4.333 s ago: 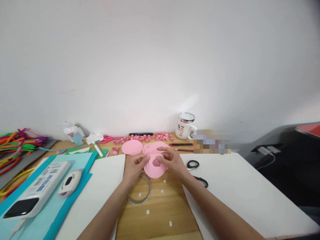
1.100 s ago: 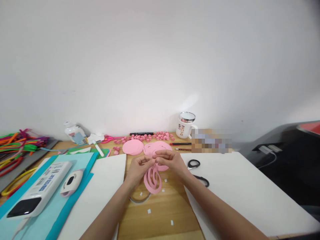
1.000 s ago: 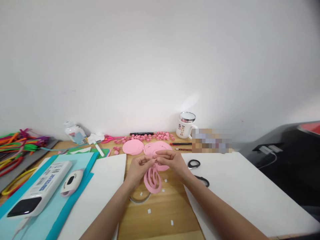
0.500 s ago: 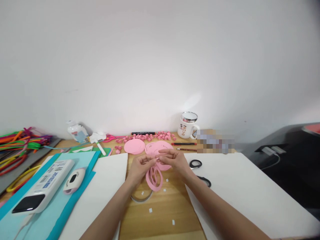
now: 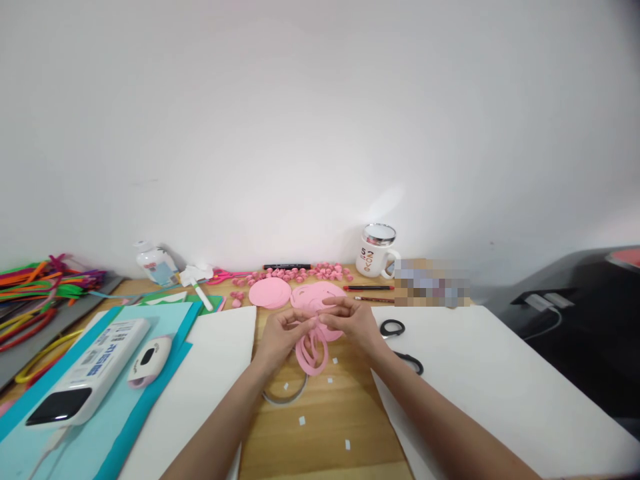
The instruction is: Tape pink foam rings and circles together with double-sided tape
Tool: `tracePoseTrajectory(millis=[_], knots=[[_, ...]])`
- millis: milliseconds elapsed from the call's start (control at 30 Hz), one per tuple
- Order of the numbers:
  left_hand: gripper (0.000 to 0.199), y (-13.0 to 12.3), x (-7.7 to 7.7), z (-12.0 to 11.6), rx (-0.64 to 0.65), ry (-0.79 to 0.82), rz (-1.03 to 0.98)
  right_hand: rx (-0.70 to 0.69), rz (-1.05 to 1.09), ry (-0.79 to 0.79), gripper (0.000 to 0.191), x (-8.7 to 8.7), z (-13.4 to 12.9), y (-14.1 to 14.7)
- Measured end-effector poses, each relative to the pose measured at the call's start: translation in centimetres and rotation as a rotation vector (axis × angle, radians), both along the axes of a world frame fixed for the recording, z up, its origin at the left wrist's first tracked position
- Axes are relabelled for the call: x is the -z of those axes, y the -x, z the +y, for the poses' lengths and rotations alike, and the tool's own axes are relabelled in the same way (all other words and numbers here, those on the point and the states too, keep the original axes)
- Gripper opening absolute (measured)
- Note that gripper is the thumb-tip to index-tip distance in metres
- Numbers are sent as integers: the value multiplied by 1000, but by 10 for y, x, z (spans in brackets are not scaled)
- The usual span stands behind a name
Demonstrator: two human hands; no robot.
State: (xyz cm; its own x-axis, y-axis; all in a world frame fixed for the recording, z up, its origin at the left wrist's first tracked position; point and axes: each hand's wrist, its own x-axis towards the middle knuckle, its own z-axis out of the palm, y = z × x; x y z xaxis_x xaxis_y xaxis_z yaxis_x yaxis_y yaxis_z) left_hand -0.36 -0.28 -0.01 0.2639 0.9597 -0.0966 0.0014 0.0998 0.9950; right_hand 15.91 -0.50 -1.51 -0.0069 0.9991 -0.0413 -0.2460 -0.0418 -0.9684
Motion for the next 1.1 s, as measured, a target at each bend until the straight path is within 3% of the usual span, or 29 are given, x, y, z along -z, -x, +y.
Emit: tracePoseTrajectory(millis=[400,600,1100], knots=[[24,0,1,1,-18,-100,1,-47,-9,-2,32,-1,-2,4],[25,1,3,2,-148,-67,-22,-160,79,-13,44,2,0,1],[25,1,4,3,-145,-65,23,-116,106,-15,39,2,1,-1]])
